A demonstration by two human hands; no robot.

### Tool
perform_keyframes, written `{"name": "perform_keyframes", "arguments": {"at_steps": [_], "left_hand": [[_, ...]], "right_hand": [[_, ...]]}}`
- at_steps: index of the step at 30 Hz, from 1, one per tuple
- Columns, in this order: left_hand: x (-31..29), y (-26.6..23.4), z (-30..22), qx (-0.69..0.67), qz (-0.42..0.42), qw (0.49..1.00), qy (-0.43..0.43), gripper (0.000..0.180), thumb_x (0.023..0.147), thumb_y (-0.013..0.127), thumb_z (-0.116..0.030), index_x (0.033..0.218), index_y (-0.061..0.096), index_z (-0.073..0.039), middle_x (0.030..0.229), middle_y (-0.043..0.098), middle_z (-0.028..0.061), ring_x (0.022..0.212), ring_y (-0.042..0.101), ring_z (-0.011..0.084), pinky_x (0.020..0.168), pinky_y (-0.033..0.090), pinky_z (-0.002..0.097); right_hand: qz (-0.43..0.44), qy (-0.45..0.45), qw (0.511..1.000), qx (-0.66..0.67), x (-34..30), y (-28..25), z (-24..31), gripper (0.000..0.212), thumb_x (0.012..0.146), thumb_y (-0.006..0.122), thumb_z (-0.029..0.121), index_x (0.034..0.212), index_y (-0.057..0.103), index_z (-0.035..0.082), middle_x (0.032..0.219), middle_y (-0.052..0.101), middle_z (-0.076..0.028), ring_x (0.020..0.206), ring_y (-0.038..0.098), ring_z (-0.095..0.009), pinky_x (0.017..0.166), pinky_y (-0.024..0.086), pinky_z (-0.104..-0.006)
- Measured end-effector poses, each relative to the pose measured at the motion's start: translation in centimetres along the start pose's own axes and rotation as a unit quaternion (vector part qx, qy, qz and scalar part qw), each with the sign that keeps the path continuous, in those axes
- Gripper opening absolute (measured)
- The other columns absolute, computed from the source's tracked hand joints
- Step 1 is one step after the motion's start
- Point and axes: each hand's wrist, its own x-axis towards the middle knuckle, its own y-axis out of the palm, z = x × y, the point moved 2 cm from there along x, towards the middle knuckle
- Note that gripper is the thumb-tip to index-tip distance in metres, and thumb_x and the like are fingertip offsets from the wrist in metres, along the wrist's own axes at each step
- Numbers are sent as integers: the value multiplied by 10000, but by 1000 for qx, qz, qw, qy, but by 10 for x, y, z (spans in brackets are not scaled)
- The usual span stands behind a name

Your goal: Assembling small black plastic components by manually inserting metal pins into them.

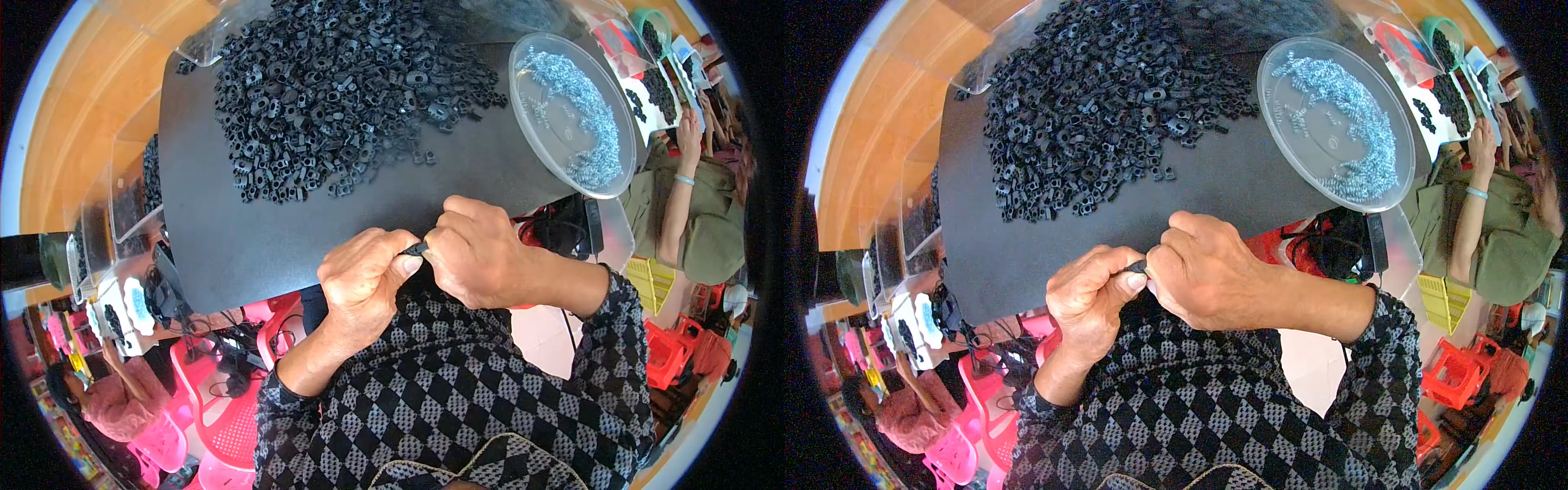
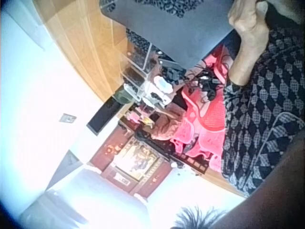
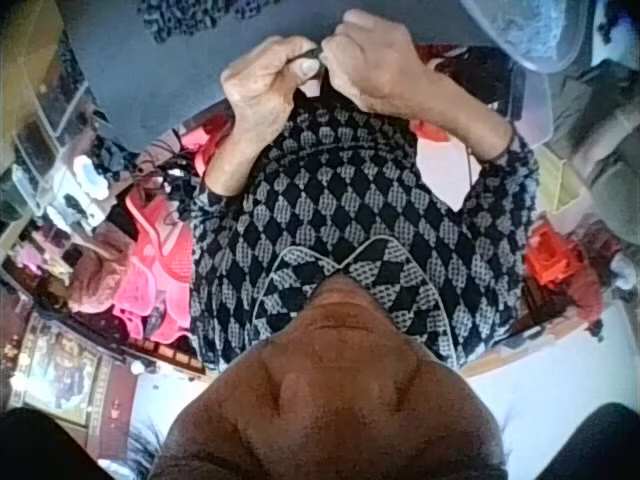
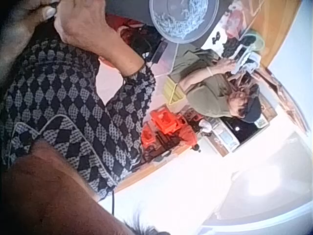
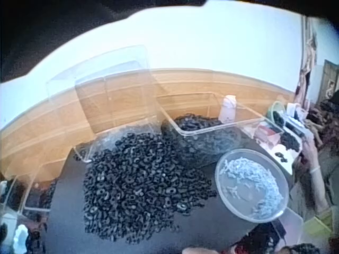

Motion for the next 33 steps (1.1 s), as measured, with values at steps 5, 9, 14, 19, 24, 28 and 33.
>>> {"name": "perform_keyframes", "arguments": {"at_steps": [5,9,14,19,24,28,33], "left_hand": [[-2,2,8,17,11,1000,1,156,701,696,29,838,622,27,670,587,118,554,561,246,504,428,321],[0,3,4,25,3,1000,10,177,682,696,47,840,620,24,650,564,116,540,547,246,494,418,328],[3,2,5,55,8,998,41,192,662,695,66,836,623,28,635,545,110,524,525,233,484,410,318],[-1,-1,6,-67,-15,992,-109,139,727,686,72,855,631,62,656,586,54,518,512,105,468,409,240],[-2,1,6,-145,-26,972,-182,100,785,676,38,876,644,64,695,596,15,551,479,49,470,400,209],[-2,3,6,-188,-42,951,-243,100,788,680,26,876,650,61,704,595,3,567,470,38,478,399,204],[-4,7,10,-170,-51,959,-221,97,781,666,47,877,653,57,694,594,8,562,470,37,475,395,203]], "right_hand": [[45,4,999,-29,-2,-1,2,237,663,676,111,686,447,52,605,423,-67,576,454,-233,493,384,-360],[57,25,997,-47,-1,-3,4,237,667,676,125,693,453,48,612,443,-76,589,467,-239,512,400,-359],[64,32,996,-53,-2,-1,2,240,669,680,123,707,456,45,625,453,-85,611,477,-246,525,408,-361],[78,53,996,-2,7,-4,2,252,675,691,120,731,461,33,662,479,-103,649,484,-275,569,418,-377],[43,58,996,-48,8,4,6,254,695,691,166,732,476,36,656,471,-94,644,467,-256,571,403,-362],[14,21,986,-162,7,11,5,239,711,663,194,706,474,48,621,427,-62,627,438,-215,538,383,-332],[18,4,985,-171,7,9,4,223,728,634,192,704,469,43,615,421,-61,628,439,-215,530,382,-332]]}}
